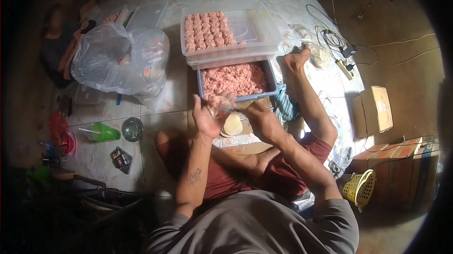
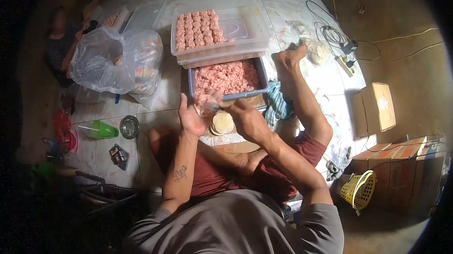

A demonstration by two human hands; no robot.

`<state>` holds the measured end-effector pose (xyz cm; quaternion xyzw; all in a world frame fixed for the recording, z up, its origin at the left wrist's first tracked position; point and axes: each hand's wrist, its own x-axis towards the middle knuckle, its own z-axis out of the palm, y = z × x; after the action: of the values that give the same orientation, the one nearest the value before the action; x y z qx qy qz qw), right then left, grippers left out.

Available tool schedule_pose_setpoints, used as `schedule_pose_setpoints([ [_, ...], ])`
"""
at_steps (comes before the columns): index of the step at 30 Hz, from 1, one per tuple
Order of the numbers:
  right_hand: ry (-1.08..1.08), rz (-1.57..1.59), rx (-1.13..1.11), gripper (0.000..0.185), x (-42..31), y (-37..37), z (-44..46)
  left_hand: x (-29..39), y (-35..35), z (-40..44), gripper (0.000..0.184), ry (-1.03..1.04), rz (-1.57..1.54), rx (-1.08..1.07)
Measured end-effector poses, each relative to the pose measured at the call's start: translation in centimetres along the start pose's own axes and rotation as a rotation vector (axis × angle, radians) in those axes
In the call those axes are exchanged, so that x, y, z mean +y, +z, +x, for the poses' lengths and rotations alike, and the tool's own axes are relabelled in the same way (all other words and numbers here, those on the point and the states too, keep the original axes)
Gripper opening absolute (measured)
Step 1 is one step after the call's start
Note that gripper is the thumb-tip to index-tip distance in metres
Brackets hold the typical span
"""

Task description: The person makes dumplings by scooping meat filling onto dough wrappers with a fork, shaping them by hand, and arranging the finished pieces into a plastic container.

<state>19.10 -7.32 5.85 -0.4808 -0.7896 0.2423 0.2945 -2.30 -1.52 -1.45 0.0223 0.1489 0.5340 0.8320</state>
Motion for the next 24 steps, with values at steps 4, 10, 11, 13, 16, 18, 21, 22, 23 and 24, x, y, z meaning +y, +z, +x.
schedule_pose_setpoints([
  [4,0.039,-0.152,-0.094,0.03,1.1,-1.2,-0.3,0.2,-0.2,-0.2,0.087,-0.096,0.059,-0.019],
  [10,0.018,-0.029,0.154,0.027,0.7,-1.2,-0.3,-0.8,-1.1,0.0,0.08,-0.066,0.191,-0.123],
  [11,0.027,0.003,0.146,0.027,0.9,-0.7,-0.4,-1.2,-0.3,-0.1,0.08,-0.071,0.198,-0.128],
  [13,-0.008,-0.03,0.19,0.031,3.3,1.4,-1.0,-1.7,0.6,-0.3,0.08,-0.036,0.273,-0.117],
  [16,-0.018,-0.199,0.186,0.032,2.7,1.2,-0.6,-1.7,1.0,-0.6,0.08,-0.061,0.396,-0.151],
  [18,-0.052,-0.198,0.211,0.032,3.0,1.4,-0.5,-1.9,1.0,-0.8,0.081,-0.059,0.467,-0.185],
  [21,-0.122,-0.246,0.265,0.027,3.8,1.3,0.2,-1.5,0.7,-0.4,0.078,-0.087,0.442,-0.252],
  [22,-0.154,-0.289,0.289,0.023,4.1,1.3,0.5,-1.7,1.8,-0.6,0.084,-0.023,0.533,-0.232],
  [23,-0.155,-0.293,0.292,0.023,4.7,1.1,0.9,-1.3,1.2,-0.1,0.084,-0.023,0.533,-0.237],
  [24,0.019,-0.319,0.301,0.017,5.5,1.0,1.6,-0.6,-0.1,0.5,0.085,-0.143,0.557,-0.271],
])
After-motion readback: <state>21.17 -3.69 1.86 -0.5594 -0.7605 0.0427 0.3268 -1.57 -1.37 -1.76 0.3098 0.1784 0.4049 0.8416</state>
